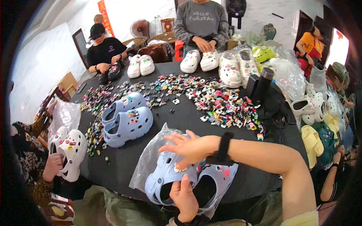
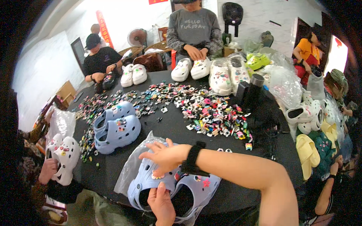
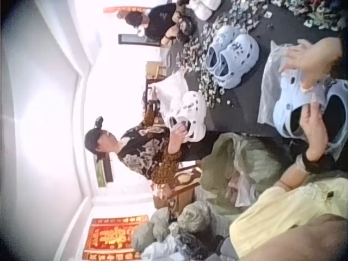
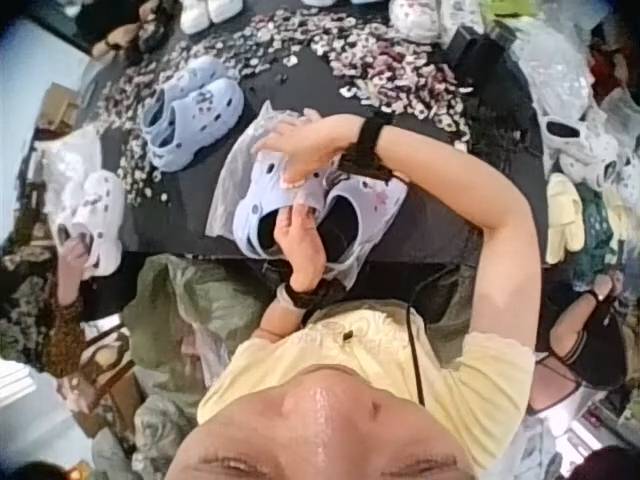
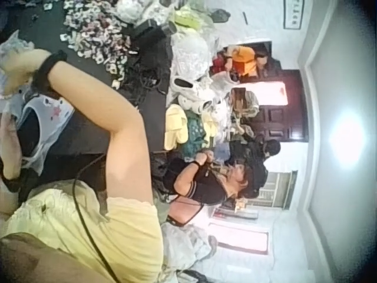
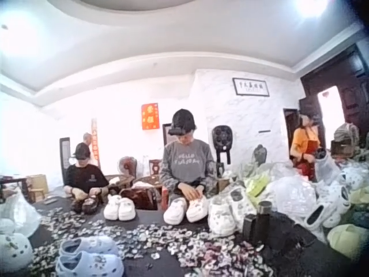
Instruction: The recorder is applying decorative charms and accessories to clogs and slides at a manufacturing table.
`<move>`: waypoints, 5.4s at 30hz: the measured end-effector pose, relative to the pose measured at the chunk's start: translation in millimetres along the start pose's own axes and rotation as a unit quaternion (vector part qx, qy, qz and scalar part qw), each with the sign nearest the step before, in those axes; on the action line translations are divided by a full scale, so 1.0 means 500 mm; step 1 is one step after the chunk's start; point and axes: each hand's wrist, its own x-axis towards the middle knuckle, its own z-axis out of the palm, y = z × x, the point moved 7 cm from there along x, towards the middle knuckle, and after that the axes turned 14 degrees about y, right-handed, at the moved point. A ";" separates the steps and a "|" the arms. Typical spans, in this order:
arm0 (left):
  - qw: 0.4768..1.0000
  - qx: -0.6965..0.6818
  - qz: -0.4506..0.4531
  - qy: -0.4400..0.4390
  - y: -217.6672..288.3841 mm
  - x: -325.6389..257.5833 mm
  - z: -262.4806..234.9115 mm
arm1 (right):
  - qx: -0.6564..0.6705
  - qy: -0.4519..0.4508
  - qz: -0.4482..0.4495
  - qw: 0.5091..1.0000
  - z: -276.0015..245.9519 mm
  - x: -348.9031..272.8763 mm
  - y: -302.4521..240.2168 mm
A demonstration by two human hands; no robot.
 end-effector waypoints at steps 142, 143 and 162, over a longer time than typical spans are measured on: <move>0.999 0.043 -0.027 -0.014 -0.012 0.014 -0.014 | -0.206 -0.069 -0.221 0.951 0.028 0.069 -0.044; 0.998 0.051 -0.018 -0.013 -0.006 0.013 -0.013 | -0.229 -0.061 -0.261 0.936 0.029 0.071 -0.055; 0.998 0.018 0.006 -0.055 -0.013 0.030 0.011 | 0.054 0.332 -0.089 0.938 -0.005 -0.092 -0.052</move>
